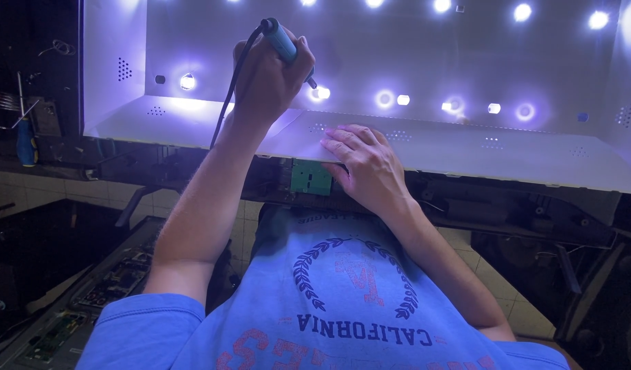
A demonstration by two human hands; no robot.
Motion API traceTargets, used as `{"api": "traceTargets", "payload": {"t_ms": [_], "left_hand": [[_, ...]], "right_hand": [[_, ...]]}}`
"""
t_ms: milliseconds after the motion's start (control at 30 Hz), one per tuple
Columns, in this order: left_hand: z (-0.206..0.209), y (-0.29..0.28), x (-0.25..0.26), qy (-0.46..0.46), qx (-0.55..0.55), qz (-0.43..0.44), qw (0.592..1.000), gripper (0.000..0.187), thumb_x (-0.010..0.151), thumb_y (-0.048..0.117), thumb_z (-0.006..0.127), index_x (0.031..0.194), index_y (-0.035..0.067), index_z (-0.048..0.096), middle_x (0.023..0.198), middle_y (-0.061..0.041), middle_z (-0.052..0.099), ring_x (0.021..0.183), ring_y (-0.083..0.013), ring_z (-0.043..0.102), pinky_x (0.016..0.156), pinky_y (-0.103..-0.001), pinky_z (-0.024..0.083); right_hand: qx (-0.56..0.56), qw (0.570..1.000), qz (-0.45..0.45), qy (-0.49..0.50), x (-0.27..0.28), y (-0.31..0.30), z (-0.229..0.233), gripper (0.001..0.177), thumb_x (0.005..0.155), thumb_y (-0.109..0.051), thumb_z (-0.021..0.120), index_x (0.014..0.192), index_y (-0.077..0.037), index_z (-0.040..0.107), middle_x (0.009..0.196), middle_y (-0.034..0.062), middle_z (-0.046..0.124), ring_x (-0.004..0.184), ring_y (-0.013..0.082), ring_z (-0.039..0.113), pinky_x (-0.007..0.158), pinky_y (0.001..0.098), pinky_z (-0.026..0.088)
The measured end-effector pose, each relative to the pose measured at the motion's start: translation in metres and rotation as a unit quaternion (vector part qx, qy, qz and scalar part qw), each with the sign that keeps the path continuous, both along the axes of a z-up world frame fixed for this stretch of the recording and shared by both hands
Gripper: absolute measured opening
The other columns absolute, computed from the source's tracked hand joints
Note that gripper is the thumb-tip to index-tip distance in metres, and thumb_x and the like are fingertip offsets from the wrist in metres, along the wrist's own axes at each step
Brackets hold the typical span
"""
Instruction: The person uses a soldering iron to work on a strip of illuminated LEDs attached to a white panel. They hold the panel steady with one hand while applying the soldering iron to specific points along the strip, moving from left to right across the frame.
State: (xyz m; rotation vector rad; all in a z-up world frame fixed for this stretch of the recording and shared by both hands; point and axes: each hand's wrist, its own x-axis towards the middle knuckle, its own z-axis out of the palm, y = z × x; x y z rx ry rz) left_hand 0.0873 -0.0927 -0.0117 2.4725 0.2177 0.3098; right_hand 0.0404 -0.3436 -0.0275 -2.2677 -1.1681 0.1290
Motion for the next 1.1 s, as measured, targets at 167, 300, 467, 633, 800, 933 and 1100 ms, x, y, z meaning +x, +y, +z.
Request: {"api": "traceTargets", "payload": {"t_ms": [167,300,467,633,800,933,1100], "left_hand": [[0.0,0.003,-0.002,-0.013,0.001,-0.021,1.0,0.028,0.112,0.031,0.062,0.087,0.018,0.063,0.074,0.007,0.067,0.08,-0.0224,0.072,0.092,-0.042,0.038],[0.001,0.001,-0.001,-0.012,-0.003,-0.017,1.0,0.027,0.111,0.03,0.06,0.087,0.019,0.063,0.074,0.008,0.068,0.079,-0.0212,0.072,0.093,-0.042,0.037],[-0.001,0.003,-0.001,-0.025,0.01,-0.012,1.0,0.029,0.11,0.031,0.06,0.085,0.018,0.063,0.076,0.008,0.069,0.081,-0.0227,0.073,0.091,-0.042,0.039],[-0.005,0.005,-0.004,-0.02,0.0,-0.015,1.0,0.022,0.11,0.029,0.062,0.091,0.019,0.062,0.074,0.009,0.067,0.08,-0.0192,0.073,0.092,-0.04,0.039],[-0.002,0.005,-0.004,-0.018,0.006,-0.006,1.0,0.026,0.109,0.031,0.061,0.086,0.021,0.061,0.075,0.011,0.067,0.081,-0.0172,0.073,0.091,-0.039,0.039],[-0.007,0.007,-0.005,-0.014,0.005,0.003,1.0,0.021,0.109,0.033,0.062,0.092,0.021,0.061,0.078,0.01,0.066,0.084,-0.0174,0.073,0.093,-0.039,0.039],[-0.022,0.01,-0.008,-0.025,0.012,0.01,1.0,0.018,0.108,0.036,0.066,0.102,0.02,0.061,0.081,0.008,0.063,0.087,-0.0162,0.071,0.091,-0.036,0.043]], "right_hand": [[-0.002,1.0,-0.001,0.004,0.0,0.0,0.0,0.044,0.102,-0.034,0.083,0.138,-0.009,0.079,0.146,0.011,0.076,0.134,0.0327,0.065,0.116,0.0513,0.051],[-0.004,1.0,-0.001,0.005,0.0,0.0,-0.001,0.044,0.101,-0.032,0.084,0.138,-0.009,0.079,0.146,0.0108,0.076,0.135,0.0327,0.065,0.116,0.0512,0.05],[0.005,1.0,-0.001,0.004,0.0,0.0,0.0,0.043,0.101,-0.032,0.085,0.137,-0.008,0.079,0.144,0.0111,0.076,0.133,0.033,0.066,0.114,0.051,0.052],[0.005,1.0,0.002,0.003,0.001,0.0,0.001,0.042,0.102,-0.032,0.083,0.137,-0.009,0.079,0.144,0.0107,0.076,0.133,0.0323,0.066,0.115,0.0503,0.051],[-0.001,1.0,0.002,0.007,0.001,0.0,-0.001,0.043,0.1,-0.031,0.086,0.137,-0.008,0.08,0.145,0.0111,0.076,0.134,0.0338,0.066,0.115,0.0508,0.052],[0.003,1.0,0.004,0.005,0.002,0.0,0.002,0.042,0.101,-0.031,0.085,0.136,-0.008,0.079,0.144,0.011,0.076,0.133,0.0328,0.066,0.114,0.0505,0.051],[0.002,1.0,0.004,0.002,0.002,0.0,0.002,0.043,0.1,-0.03,0.086,0.137,-0.008,0.079,0.144,0.0107,0.076,0.133,0.0321,0.066,0.115,0.0502,0.052]]}}
